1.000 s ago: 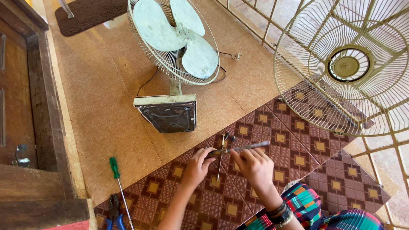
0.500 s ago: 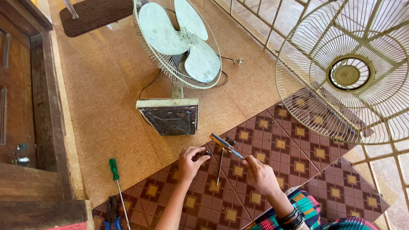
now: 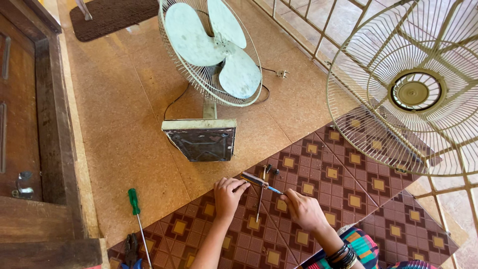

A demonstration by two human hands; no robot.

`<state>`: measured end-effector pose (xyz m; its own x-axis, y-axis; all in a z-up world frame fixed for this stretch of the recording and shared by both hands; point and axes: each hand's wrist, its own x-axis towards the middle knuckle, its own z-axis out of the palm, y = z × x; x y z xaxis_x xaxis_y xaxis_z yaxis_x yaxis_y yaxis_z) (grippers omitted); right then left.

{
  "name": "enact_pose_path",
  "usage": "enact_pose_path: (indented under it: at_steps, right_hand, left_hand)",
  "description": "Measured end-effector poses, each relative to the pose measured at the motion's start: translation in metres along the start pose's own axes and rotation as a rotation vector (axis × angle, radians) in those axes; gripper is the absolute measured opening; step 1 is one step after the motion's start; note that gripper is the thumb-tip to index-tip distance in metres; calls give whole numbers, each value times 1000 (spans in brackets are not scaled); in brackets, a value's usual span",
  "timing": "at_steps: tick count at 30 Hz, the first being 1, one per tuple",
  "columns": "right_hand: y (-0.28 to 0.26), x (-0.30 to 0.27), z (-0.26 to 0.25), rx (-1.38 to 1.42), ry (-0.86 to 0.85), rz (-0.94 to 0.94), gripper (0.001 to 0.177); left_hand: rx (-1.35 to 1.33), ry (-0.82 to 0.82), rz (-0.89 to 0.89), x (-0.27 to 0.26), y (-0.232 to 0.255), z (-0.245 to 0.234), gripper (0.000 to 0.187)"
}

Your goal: The person uses a screwdriver to remove screws from the base of a standing fan. They unscrew multiple fasteners, reposition the fan base, and continue removing screws from different sides.

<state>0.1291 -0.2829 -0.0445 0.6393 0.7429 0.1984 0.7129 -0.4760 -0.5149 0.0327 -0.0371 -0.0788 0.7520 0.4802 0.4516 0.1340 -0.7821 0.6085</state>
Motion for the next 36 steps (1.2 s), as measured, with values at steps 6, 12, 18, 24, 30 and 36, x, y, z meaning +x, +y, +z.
enact_pose_path:
  at_steps: [6, 12, 18, 24, 30, 36]
  right_hand:
    - [5, 2, 13, -94, -188, 119, 28]
    - [14, -6, 26, 94, -3, 55, 30]
    - [30, -16, 39, -33, -135, 50, 29]
    - [33, -13, 46, -47, -189, 97, 32]
    - [27, -11, 35, 74, -72, 190, 30]
    - [21, -12, 32, -56, -81, 13, 31]
  left_hand:
    - [19, 5, 35, -4, -5, 4, 24]
    - [1, -53, -27, -5, -9, 10, 24]
    - [56, -61, -14, -6, -12, 11, 17]
    - [53, -66, 20, -2, -6, 6, 19]
    - [58, -65, 15, 0, -3, 2, 19]
    - [58, -30, 52, -4, -4, 4, 20]
